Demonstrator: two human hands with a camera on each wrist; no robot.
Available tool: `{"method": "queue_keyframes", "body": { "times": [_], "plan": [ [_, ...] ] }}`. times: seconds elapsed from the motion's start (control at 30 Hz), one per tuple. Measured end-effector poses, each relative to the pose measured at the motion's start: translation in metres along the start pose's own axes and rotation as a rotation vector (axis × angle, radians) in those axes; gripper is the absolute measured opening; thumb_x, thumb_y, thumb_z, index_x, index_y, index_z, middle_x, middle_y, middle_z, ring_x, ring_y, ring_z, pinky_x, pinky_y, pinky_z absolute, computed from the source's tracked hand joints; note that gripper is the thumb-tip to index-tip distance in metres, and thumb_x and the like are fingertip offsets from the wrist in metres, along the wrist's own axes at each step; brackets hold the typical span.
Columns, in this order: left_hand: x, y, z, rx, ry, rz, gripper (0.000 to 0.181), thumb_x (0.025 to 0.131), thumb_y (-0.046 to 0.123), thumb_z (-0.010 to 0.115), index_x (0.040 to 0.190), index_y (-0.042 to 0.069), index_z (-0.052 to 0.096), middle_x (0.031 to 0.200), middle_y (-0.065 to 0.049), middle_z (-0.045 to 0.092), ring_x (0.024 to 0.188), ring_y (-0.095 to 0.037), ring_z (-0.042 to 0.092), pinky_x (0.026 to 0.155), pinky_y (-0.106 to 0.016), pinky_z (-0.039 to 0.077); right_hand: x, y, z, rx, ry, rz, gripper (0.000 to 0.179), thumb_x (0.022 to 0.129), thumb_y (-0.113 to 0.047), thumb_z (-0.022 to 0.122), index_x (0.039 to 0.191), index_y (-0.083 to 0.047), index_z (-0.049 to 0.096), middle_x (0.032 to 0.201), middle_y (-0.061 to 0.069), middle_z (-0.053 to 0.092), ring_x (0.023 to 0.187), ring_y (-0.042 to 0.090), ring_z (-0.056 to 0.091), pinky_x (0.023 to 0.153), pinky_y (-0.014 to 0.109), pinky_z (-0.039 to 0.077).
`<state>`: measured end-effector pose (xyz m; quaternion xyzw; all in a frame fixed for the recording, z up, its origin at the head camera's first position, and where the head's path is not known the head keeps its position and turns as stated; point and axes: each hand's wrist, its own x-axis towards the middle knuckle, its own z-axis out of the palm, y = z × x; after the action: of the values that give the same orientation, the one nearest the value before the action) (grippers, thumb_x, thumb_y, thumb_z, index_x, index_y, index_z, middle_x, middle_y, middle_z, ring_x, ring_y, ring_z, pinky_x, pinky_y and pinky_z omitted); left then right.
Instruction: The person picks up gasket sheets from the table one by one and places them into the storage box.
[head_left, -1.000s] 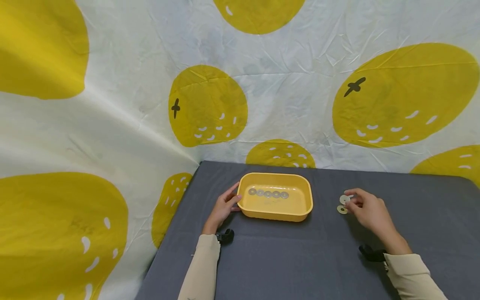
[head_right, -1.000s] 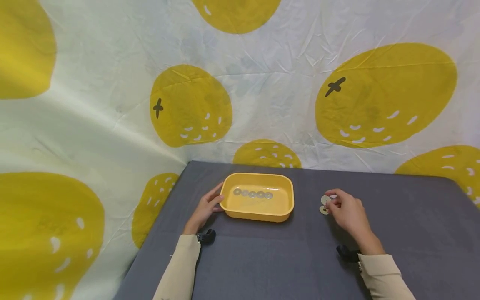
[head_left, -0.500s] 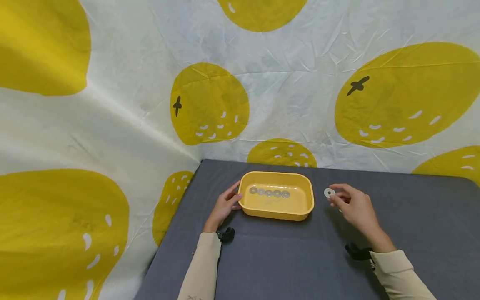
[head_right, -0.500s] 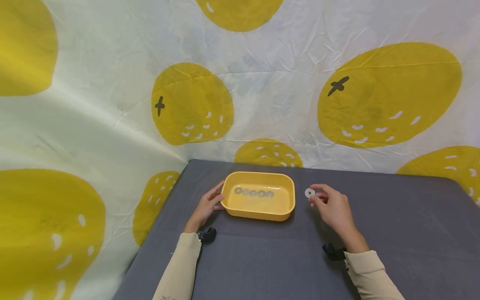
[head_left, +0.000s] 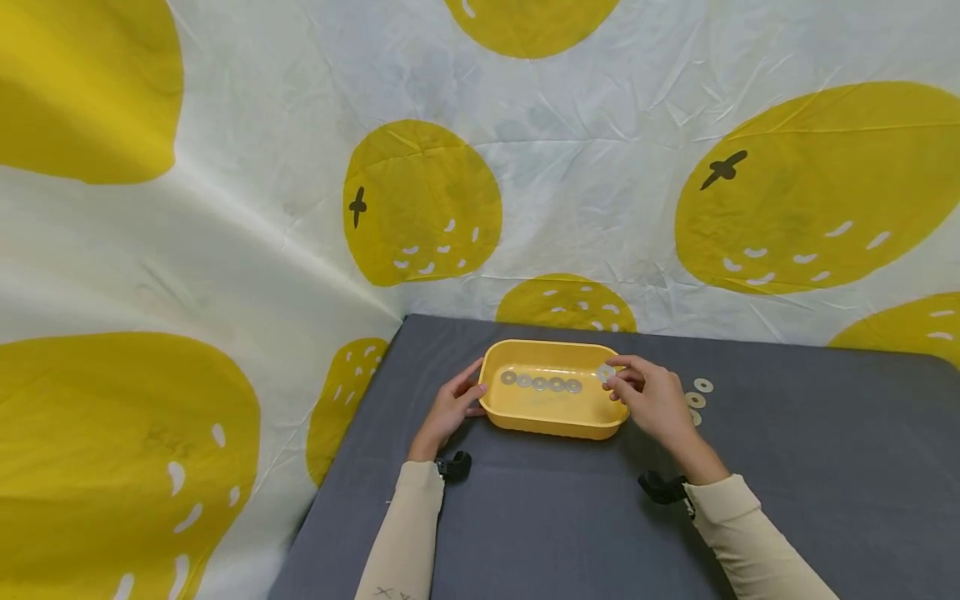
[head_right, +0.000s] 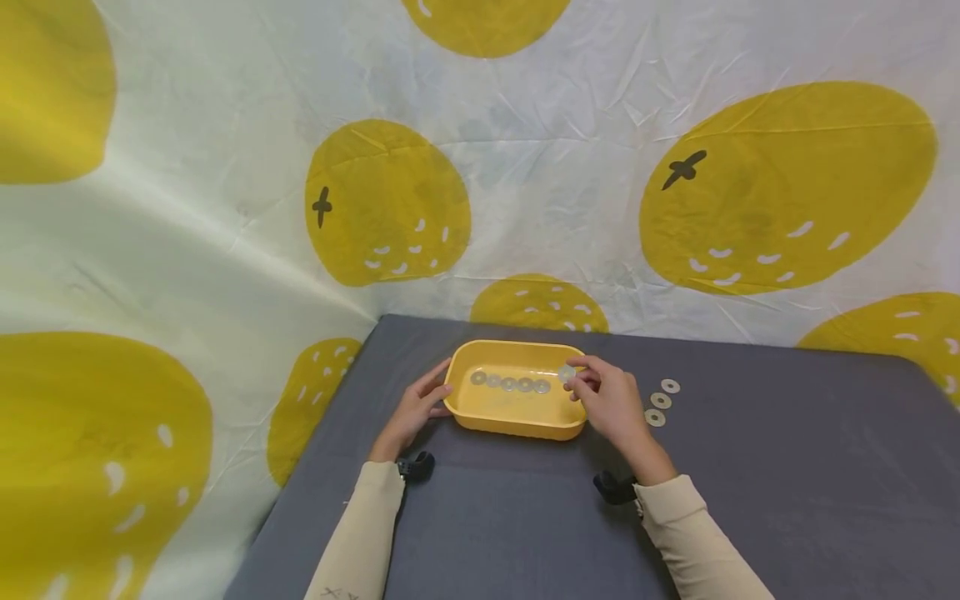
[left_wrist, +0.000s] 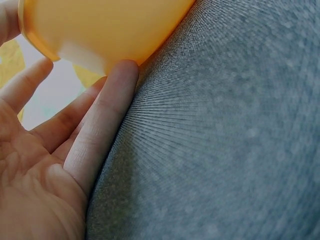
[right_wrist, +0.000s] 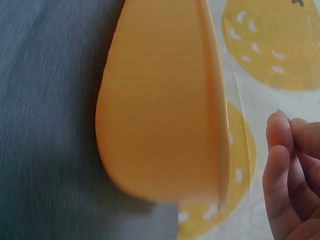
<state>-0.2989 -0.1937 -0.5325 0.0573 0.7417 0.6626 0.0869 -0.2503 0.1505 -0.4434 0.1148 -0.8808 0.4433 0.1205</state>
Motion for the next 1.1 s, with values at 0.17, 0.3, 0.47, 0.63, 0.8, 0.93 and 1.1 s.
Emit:
{"method": "queue_keyframes", "body": {
  "times": [0.17, 0.3, 0.47, 0.63, 0.8, 0.93, 1.1],
  "plan": [
    [-0.001, 0.000, -0.002, 0.005, -0.010, 0.010, 0.056, 0.102, 0.034, 0.064, 0.155, 0.038, 0.044, 0.128, -0.021, 0.062, 0.106, -0.021, 0.067, 0.089, -0.039, 0.063, 0.005, -0.010, 0.020, 0.013, -0.043, 0.022, 0.030, 0.096, -0.003, 0.069, 0.126, 0.000, 0.069, 0.088, 0.011, 0.079, 0.072, 0.026, 0.072, 0.050, 0.022, 0.047],
    [0.000, 0.000, -0.001, 0.007, -0.011, 0.012, 0.056, 0.102, 0.036, 0.065, 0.154, 0.040, 0.045, 0.126, -0.021, 0.062, 0.103, -0.018, 0.067, 0.089, -0.039, 0.063, 0.009, -0.017, 0.034, 0.032, -0.068, 0.042, 0.030, 0.097, -0.004, 0.068, 0.127, -0.001, 0.069, 0.088, 0.010, 0.079, 0.074, 0.031, 0.072, 0.045, 0.024, 0.041],
    [0.000, 0.000, -0.002, 0.004, -0.004, 0.012, 0.054, 0.101, 0.037, 0.065, 0.152, 0.042, 0.047, 0.125, -0.019, 0.063, 0.102, -0.018, 0.067, 0.089, -0.040, 0.063, 0.014, -0.024, 0.054, 0.071, -0.098, 0.064, 0.029, 0.097, -0.002, 0.066, 0.126, -0.001, 0.069, 0.089, 0.013, 0.078, 0.075, 0.032, 0.072, 0.043, 0.023, 0.034],
    [0.000, 0.000, -0.002, 0.004, 0.002, 0.006, 0.055, 0.102, 0.033, 0.064, 0.153, 0.040, 0.046, 0.126, -0.019, 0.064, 0.103, -0.018, 0.067, 0.089, -0.040, 0.063, 0.019, -0.029, 0.075, 0.100, -0.141, 0.087, 0.029, 0.098, -0.004, 0.067, 0.126, -0.001, 0.069, 0.091, 0.013, 0.078, 0.074, 0.029, 0.072, 0.043, 0.023, 0.036],
    [0.000, -0.001, -0.002, 0.007, 0.013, 0.004, 0.054, 0.102, 0.032, 0.065, 0.152, 0.041, 0.047, 0.123, -0.016, 0.065, 0.103, -0.019, 0.067, 0.088, -0.039, 0.063, 0.025, -0.035, 0.092, 0.135, -0.185, 0.116, 0.028, 0.098, -0.007, 0.067, 0.126, -0.002, 0.069, 0.092, 0.015, 0.078, 0.071, 0.023, 0.070, 0.046, 0.024, 0.041],
    [0.001, -0.002, -0.002, 0.012, 0.014, 0.003, 0.053, 0.101, 0.035, 0.066, 0.151, 0.042, 0.048, 0.121, -0.013, 0.065, 0.103, -0.019, 0.067, 0.088, -0.039, 0.063, 0.032, -0.037, 0.105, 0.158, -0.212, 0.159, 0.026, 0.097, -0.007, 0.069, 0.122, -0.004, 0.070, 0.089, 0.011, 0.078, 0.066, 0.018, 0.069, 0.048, 0.026, 0.044],
    [0.000, -0.001, -0.002, 0.006, 0.009, 0.005, 0.054, 0.102, 0.033, 0.065, 0.152, 0.040, 0.047, 0.123, -0.015, 0.065, 0.102, -0.018, 0.067, 0.087, -0.039, 0.064, 0.041, -0.035, 0.119, 0.101, -0.253, 0.173, 0.023, 0.096, -0.007, 0.069, 0.119, -0.006, 0.071, 0.084, 0.006, 0.078, 0.064, 0.015, 0.069, 0.052, 0.026, 0.045]
  ]
}}
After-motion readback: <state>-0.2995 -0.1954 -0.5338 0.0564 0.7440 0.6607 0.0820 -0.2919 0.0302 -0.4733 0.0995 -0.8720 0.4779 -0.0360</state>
